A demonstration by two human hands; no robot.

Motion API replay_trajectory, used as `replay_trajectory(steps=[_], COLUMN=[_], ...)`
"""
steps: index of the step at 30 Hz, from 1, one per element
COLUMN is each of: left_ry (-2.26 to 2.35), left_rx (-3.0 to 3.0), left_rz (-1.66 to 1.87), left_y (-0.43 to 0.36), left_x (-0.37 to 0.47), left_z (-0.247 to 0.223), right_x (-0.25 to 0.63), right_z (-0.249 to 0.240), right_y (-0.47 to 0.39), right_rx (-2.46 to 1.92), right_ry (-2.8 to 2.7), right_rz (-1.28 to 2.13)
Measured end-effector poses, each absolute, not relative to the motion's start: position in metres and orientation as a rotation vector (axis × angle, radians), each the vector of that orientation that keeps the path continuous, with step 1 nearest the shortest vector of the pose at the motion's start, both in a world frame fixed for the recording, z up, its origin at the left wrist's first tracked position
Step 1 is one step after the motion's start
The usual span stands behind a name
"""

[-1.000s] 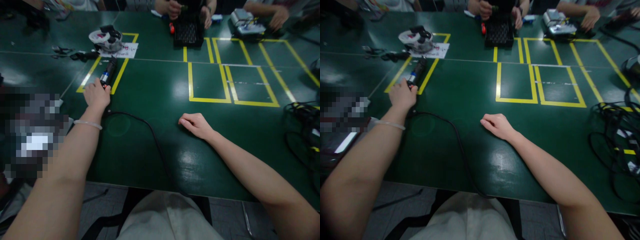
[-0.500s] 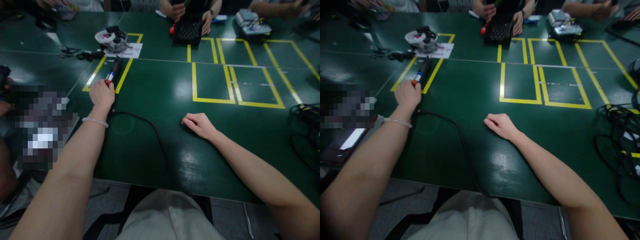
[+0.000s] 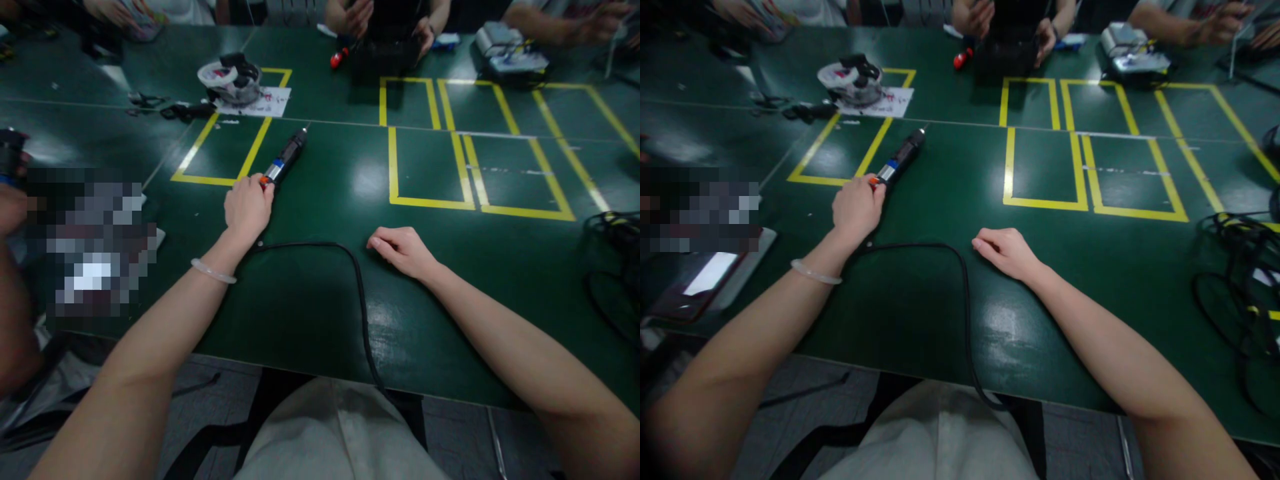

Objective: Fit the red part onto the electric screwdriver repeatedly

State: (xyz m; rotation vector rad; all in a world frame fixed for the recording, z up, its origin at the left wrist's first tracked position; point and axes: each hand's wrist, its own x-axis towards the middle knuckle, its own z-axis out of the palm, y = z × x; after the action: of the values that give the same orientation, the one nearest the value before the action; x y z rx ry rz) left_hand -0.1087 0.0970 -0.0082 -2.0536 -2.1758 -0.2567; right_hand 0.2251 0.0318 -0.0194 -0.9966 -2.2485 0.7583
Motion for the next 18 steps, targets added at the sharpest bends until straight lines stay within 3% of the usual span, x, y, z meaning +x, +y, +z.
replay_trajectory(steps=[18], left_ry=[-1.548], left_rx=[-2.644], left_rz=[-0.205], left_y=[0.014], left_x=[0.012], left_z=[-0.005], right_x=[0.217], right_z=[-0.025], right_y=[0.023], right_rx=[-0.990], right_ry=[-2.131], right_rz=[0.710])
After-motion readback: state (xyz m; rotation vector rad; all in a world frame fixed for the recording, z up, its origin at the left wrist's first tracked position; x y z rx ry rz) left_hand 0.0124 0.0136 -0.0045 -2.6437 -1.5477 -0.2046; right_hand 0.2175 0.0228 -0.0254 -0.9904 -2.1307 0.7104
